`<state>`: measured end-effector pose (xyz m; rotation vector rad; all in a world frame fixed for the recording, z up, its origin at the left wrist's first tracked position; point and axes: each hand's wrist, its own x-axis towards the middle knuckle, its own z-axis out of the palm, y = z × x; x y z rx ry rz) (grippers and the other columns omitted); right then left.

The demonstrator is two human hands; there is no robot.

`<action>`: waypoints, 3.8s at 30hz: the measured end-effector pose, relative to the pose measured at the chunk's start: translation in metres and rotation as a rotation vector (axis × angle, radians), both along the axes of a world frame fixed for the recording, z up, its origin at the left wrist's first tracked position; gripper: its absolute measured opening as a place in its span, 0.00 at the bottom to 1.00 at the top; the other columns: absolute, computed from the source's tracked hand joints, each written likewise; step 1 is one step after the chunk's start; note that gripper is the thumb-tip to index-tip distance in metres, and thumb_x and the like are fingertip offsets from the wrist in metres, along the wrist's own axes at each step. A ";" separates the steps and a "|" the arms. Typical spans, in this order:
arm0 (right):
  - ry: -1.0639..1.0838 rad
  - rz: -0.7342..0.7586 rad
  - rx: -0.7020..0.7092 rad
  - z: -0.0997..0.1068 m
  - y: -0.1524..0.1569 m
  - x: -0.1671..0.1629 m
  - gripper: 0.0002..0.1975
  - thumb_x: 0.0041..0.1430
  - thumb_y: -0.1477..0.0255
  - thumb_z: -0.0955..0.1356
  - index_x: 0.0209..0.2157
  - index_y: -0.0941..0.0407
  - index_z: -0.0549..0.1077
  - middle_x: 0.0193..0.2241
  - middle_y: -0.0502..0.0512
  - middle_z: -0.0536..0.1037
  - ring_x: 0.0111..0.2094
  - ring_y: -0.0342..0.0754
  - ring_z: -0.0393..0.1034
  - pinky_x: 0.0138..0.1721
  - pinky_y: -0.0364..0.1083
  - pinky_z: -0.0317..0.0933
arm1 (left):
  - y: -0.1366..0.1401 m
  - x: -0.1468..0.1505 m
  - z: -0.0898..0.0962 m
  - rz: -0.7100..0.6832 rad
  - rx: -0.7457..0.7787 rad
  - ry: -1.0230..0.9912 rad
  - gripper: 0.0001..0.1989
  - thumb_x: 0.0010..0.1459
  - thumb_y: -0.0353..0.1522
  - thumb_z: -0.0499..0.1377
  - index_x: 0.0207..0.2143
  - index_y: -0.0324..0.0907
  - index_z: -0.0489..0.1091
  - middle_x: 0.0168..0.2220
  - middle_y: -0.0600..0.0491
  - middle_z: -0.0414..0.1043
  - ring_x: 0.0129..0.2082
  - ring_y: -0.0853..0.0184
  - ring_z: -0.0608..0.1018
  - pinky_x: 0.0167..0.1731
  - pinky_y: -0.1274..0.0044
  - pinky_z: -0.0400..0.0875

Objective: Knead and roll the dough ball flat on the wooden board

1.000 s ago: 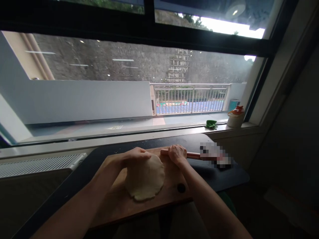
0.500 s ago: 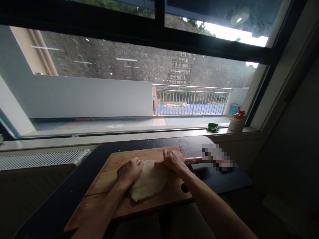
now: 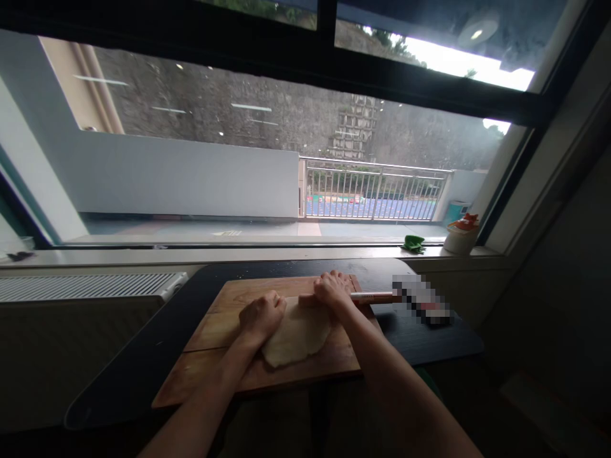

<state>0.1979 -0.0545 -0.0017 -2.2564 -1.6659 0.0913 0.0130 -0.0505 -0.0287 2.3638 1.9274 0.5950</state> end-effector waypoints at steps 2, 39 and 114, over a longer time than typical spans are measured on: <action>-0.004 0.013 0.041 -0.006 -0.013 -0.003 0.20 0.59 0.64 0.54 0.41 0.56 0.71 0.45 0.61 0.67 0.46 0.54 0.60 0.47 0.54 0.51 | 0.000 0.001 0.001 0.000 -0.002 0.001 0.20 0.55 0.46 0.42 0.28 0.45 0.68 0.31 0.51 0.74 0.32 0.61 0.74 0.27 0.76 0.59; 0.008 -0.011 -0.054 -0.004 0.017 0.000 0.21 0.56 0.63 0.56 0.43 0.58 0.70 0.45 0.64 0.68 0.48 0.57 0.58 0.48 0.55 0.48 | 0.004 -0.001 -0.003 -0.004 -0.008 -0.036 0.23 0.57 0.47 0.39 0.29 0.47 0.68 0.31 0.52 0.75 0.32 0.62 0.74 0.26 0.77 0.58; 0.014 -0.037 0.113 -0.012 -0.018 -0.012 0.20 0.58 0.63 0.54 0.40 0.57 0.71 0.44 0.62 0.68 0.47 0.55 0.57 0.47 0.52 0.49 | 0.004 -0.002 0.001 0.001 -0.047 -0.064 0.23 0.56 0.48 0.40 0.29 0.47 0.69 0.32 0.51 0.75 0.33 0.62 0.74 0.25 0.77 0.57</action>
